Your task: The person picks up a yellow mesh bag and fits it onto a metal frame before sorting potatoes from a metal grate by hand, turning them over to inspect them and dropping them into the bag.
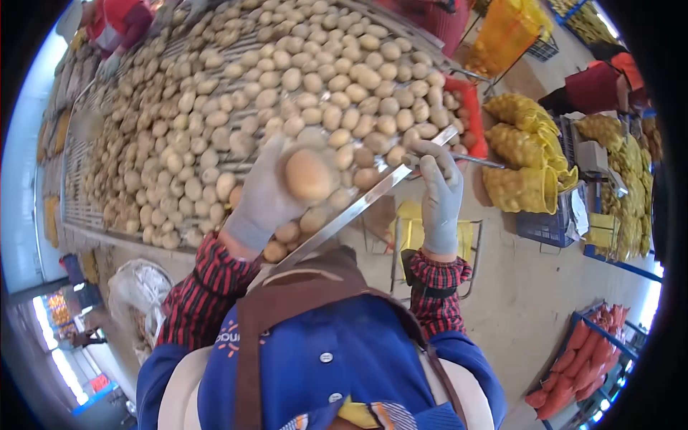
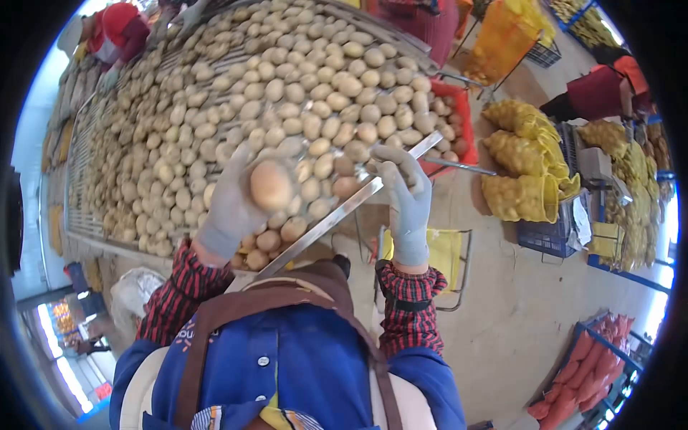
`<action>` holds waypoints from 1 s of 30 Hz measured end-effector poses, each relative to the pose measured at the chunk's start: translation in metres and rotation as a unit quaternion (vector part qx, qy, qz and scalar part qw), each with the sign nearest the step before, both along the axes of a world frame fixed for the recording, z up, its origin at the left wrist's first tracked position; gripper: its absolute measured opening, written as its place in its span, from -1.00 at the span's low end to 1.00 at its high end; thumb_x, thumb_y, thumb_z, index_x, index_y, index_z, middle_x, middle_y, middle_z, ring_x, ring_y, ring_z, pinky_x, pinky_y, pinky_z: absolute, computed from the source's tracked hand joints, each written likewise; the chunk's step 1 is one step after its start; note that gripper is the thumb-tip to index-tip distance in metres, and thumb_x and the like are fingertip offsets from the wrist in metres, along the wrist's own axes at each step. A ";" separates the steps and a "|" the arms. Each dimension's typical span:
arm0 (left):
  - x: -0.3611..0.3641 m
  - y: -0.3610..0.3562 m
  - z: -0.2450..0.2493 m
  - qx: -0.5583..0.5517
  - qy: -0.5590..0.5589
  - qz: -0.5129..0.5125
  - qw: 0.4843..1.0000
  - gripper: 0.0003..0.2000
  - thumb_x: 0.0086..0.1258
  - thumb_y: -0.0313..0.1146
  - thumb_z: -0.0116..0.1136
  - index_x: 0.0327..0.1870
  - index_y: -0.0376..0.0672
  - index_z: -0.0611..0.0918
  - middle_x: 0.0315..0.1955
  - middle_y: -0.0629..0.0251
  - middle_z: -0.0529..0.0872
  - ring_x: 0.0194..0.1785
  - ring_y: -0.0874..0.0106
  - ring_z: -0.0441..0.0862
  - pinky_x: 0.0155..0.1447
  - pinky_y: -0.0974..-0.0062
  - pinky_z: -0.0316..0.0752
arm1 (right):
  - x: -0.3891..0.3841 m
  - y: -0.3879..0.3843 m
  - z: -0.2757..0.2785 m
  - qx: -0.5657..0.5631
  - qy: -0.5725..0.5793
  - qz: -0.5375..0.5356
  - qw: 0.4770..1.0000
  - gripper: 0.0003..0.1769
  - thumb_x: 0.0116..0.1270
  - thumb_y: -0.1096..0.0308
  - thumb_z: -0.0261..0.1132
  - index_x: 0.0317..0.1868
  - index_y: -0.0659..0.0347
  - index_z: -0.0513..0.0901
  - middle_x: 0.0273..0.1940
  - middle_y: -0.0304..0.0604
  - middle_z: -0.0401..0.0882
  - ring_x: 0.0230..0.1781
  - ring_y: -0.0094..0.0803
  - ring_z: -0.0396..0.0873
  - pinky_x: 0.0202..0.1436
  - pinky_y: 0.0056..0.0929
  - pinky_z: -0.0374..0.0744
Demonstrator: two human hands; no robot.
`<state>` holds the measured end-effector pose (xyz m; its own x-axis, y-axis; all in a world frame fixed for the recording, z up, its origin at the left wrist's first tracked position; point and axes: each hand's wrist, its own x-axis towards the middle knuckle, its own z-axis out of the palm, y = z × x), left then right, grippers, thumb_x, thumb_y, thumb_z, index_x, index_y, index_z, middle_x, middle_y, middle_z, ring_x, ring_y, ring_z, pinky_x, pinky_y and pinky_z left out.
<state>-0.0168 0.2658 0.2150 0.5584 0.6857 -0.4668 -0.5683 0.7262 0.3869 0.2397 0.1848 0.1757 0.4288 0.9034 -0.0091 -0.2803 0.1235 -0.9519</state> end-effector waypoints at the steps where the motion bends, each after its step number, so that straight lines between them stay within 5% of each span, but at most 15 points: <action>1: 0.000 -0.004 0.004 -0.004 0.003 0.005 1.000 -0.45 0.67 0.13 -0.12 0.28 -0.22 0.54 0.14 0.07 0.67 0.15 0.20 0.69 0.24 0.11 0.63 | -0.013 -0.002 0.008 0.004 -0.008 0.049 0.999 -0.61 0.47 0.42 0.25 0.25 0.38 0.59 0.06 -0.11 0.66 0.05 -0.36 0.66 0.21 -0.41 0.60; 4: 0.007 -0.016 0.017 0.023 -0.104 -0.043 0.993 -0.30 0.69 0.14 -0.19 0.51 -0.37 0.29 0.36 -0.01 0.51 0.35 0.12 0.55 0.45 0.19 0.45 | -0.060 -0.006 0.024 0.023 -0.046 0.102 0.993 -0.51 0.38 0.38 0.33 0.31 0.29 0.56 0.09 -0.13 0.64 0.05 -0.37 0.64 0.19 -0.43 0.59; 7: -0.002 -0.038 0.013 0.389 0.132 -0.130 0.903 -0.51 0.68 -0.11 -0.07 0.40 -0.34 0.45 0.28 0.12 0.59 0.29 0.33 0.57 0.51 0.33 0.35 | -0.080 -0.006 0.006 -0.006 -0.090 0.141 0.986 -0.43 0.29 0.35 0.40 0.32 0.20 0.57 0.07 -0.17 0.64 0.05 -0.42 0.62 0.17 -0.47 0.57; 8: -0.015 -0.051 0.012 0.384 0.133 -0.132 0.904 -0.51 0.68 -0.11 -0.07 0.40 -0.34 0.45 0.28 0.12 0.59 0.29 0.33 0.57 0.51 0.33 0.35 | -0.088 -0.011 -0.002 -0.044 -0.108 0.166 0.979 -0.40 0.24 0.33 0.43 0.32 0.16 0.58 0.04 -0.19 0.64 0.05 -0.44 0.60 0.15 -0.49 0.56; 10: -0.041 -0.075 0.013 0.178 0.106 -0.161 0.965 -0.58 0.65 -0.25 -0.03 0.36 -0.37 0.50 0.24 0.14 0.62 0.26 0.35 0.58 0.46 0.41 0.39 | -0.081 -0.036 -0.009 -0.108 -0.045 0.117 0.986 -0.47 0.28 0.33 0.40 0.27 0.19 0.59 0.00 -0.23 0.63 -0.02 -0.50 0.57 0.00 -0.51 0.59; 12: -0.097 -0.078 -0.013 0.473 0.278 -0.288 0.785 -0.55 0.71 -0.26 -0.12 0.46 -0.37 0.39 0.32 0.12 0.58 0.35 0.32 0.56 0.38 0.29 0.51 | -0.058 -0.060 -0.053 -0.148 -0.077 0.045 0.985 -0.50 0.30 0.33 0.39 0.25 0.21 0.60 -0.01 -0.24 0.63 -0.06 -0.52 0.56 -0.09 -0.53 0.59; 14: -0.136 -0.103 -0.029 0.178 0.283 -0.204 0.920 -0.58 0.72 -0.22 -0.12 0.38 -0.33 0.48 0.21 0.19 0.65 0.25 0.36 0.62 0.33 0.31 0.56 | -0.020 -0.098 -0.115 -0.235 -0.126 -0.046 0.963 -0.50 0.34 0.31 0.39 0.27 0.22 0.58 0.00 -0.22 0.62 -0.06 -0.50 0.56 -0.12 -0.54 0.59; 16: -0.175 -0.123 -0.059 0.260 0.394 -0.170 0.865 -0.59 0.73 -0.16 -0.12 0.36 -0.25 0.52 0.17 0.25 0.68 0.21 0.39 0.63 0.31 0.34 0.55 | 0.014 -0.121 -0.144 -0.337 -0.047 -0.134 0.931 -0.46 0.40 0.27 0.33 0.32 0.31 0.51 0.08 -0.10 0.56 0.00 -0.36 0.59 -0.06 -0.36 0.67; 18: -0.188 -0.143 -0.056 0.052 0.302 0.008 0.952 -0.59 0.73 -0.12 -0.11 0.35 -0.20 0.53 0.13 0.27 0.69 0.17 0.42 0.64 0.26 0.38 0.56 | 0.061 -0.131 -0.196 -0.359 -0.210 -0.178 0.892 -0.45 0.36 0.29 0.40 0.29 0.36 0.53 0.09 -0.14 0.58 -0.05 -0.32 0.60 -0.01 -0.39 0.63; 19: -0.196 -0.151 -0.055 0.056 0.309 0.031 0.949 -0.60 0.72 -0.10 -0.09 0.32 -0.17 0.55 0.12 0.27 0.69 0.17 0.43 0.63 0.25 0.38 0.55 | 0.055 -0.112 -0.189 -0.355 -0.218 -0.160 0.895 -0.45 0.36 0.29 0.40 0.29 0.36 0.53 0.09 -0.14 0.58 -0.05 -0.32 0.60 -0.01 -0.39 0.63; 21: -0.205 -0.160 -0.053 0.062 0.305 0.069 0.948 -0.60 0.72 -0.09 -0.08 0.31 -0.17 0.55 0.11 0.27 0.69 0.17 0.43 0.63 0.26 0.38 0.54 | 0.034 -0.077 -0.163 -0.191 -0.540 -0.130 0.809 -0.42 0.36 0.32 0.42 0.28 0.47 0.51 0.10 -0.06 0.62 0.04 -0.20 0.59 0.16 -0.25 0.58; 23: -0.213 -0.165 -0.049 0.072 0.299 0.093 0.947 -0.61 0.71 -0.08 -0.07 0.30 -0.16 0.55 0.11 0.27 0.69 0.17 0.42 0.64 0.28 0.38 0.53 | -0.054 -0.028 -0.096 -0.146 -0.413 0.003 0.899 -0.45 0.37 0.31 0.42 0.28 0.40 0.53 0.15 0.03 0.62 0.17 -0.11 0.55 0.30 -0.17 0.49; 25: -0.219 -0.163 -0.045 0.068 0.312 0.093 0.943 -0.61 0.71 -0.08 -0.06 0.29 -0.16 0.56 0.11 0.26 0.69 0.18 0.42 0.63 0.30 0.38 0.51 | -0.139 0.004 -0.055 -0.051 -0.501 0.152 0.851 -0.57 0.41 0.23 0.37 0.23 0.17 0.62 0.11 0.02 0.64 0.21 -0.05 0.53 0.30 -0.17 0.49; 28: -0.239 -0.158 -0.057 0.099 0.330 0.080 0.935 -0.60 0.71 -0.08 -0.05 0.29 -0.18 0.55 0.10 0.23 0.68 0.19 0.42 0.63 0.31 0.38 0.51 | -0.239 0.030 -0.049 0.131 -0.450 0.352 0.810 -0.49 0.25 0.23 0.40 0.22 0.13 0.62 0.23 0.01 0.58 0.26 0.02 0.47 0.32 -0.02 0.44; 30: -0.256 -0.154 -0.058 0.111 0.347 0.072 0.929 -0.60 0.71 -0.08 -0.06 0.29 -0.19 0.54 0.10 0.22 0.68 0.19 0.41 0.63 0.33 0.37 0.51 | -0.255 0.048 -0.095 0.148 -0.555 0.311 0.757 -0.48 0.22 0.23 0.40 0.21 0.12 0.62 0.26 0.00 0.55 0.30 0.05 0.43 0.34 0.07 0.38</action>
<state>-0.2727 0.1114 0.1567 0.0714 0.8524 -0.5180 -0.2116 0.5205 0.8272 -0.0157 0.2330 0.0806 -0.4852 0.8261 0.2866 0.5810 0.5496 -0.6004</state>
